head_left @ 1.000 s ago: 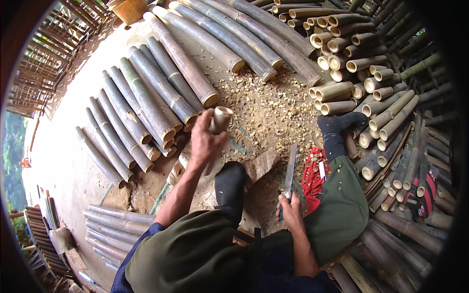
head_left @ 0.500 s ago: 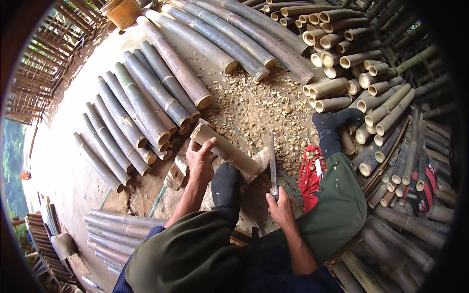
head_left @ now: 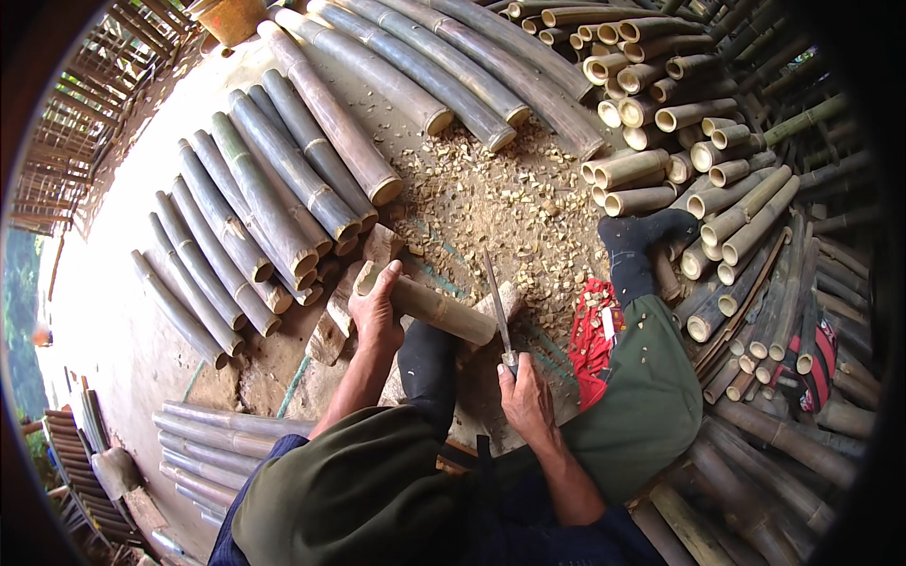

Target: The person sits on the ground in a workshop and uses a knife to shave the outer layer of bamboo segments. They hold the bamboo piece against their leg and scrape the blade along its length to remove the outer skin, creating a pile of shavings.

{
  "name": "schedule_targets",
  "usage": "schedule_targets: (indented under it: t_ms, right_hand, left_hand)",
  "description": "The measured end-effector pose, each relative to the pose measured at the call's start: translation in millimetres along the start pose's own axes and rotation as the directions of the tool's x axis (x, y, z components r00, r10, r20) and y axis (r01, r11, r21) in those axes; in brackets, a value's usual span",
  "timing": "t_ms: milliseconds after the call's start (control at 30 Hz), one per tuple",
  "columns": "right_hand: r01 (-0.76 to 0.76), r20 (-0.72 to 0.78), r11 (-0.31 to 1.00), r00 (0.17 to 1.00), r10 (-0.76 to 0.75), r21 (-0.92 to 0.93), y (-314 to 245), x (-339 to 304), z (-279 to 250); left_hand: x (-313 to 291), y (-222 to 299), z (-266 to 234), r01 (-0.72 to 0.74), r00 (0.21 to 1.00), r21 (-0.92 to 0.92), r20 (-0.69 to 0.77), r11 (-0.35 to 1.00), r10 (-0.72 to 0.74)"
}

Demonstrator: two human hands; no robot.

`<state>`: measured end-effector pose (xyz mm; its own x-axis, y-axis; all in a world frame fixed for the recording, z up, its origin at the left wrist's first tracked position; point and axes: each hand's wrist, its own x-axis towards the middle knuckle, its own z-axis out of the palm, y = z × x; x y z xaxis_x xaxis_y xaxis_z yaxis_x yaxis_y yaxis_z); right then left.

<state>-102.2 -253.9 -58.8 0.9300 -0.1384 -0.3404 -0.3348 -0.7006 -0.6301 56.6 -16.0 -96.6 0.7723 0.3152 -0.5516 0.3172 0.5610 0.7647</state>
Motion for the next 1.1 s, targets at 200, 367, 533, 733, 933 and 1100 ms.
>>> schedule_targets:
  t_ms: [200,367,533,733,933,1100]
  right_hand:
    - [0.251,-0.277,0.962,0.937,-0.214,0.105,-44.3,-8.1,-22.0]
    - [-0.013,0.039,0.993,0.999,0.017,-0.117,-5.3,15.6,6.2]
    - [0.221,-0.170,0.973,0.963,-0.208,0.060,-63.4,-4.4,-33.4]
    - [0.000,-0.031,0.992,1.000,-0.004,-0.127,-14.4,13.6,7.0]
    - [0.154,-0.160,0.987,0.976,-0.145,0.046,-67.0,-6.2,-35.7]
    - [0.102,-0.202,0.993,0.975,-0.088,0.060,-21.5,-1.5,0.6]
  left_hand:
    - [-2.7,-0.7,0.7,-0.038,0.999,0.030,-0.020,0.999,0.039]
    - [1.8,3.3,11.2,-0.068,0.996,0.026,0.059,0.997,0.066]
    - [6.1,2.8,0.0,-0.057,0.979,-0.072,0.191,0.996,0.070]
    - [4.4,2.5,5.7,-0.087,0.964,-0.011,0.250,0.996,0.087]
    - [1.2,4.6,2.3,-0.085,0.971,-0.022,0.224,0.996,0.088]
    - [-5.3,4.6,15.3,-0.097,0.968,-0.050,0.227,0.994,0.106]
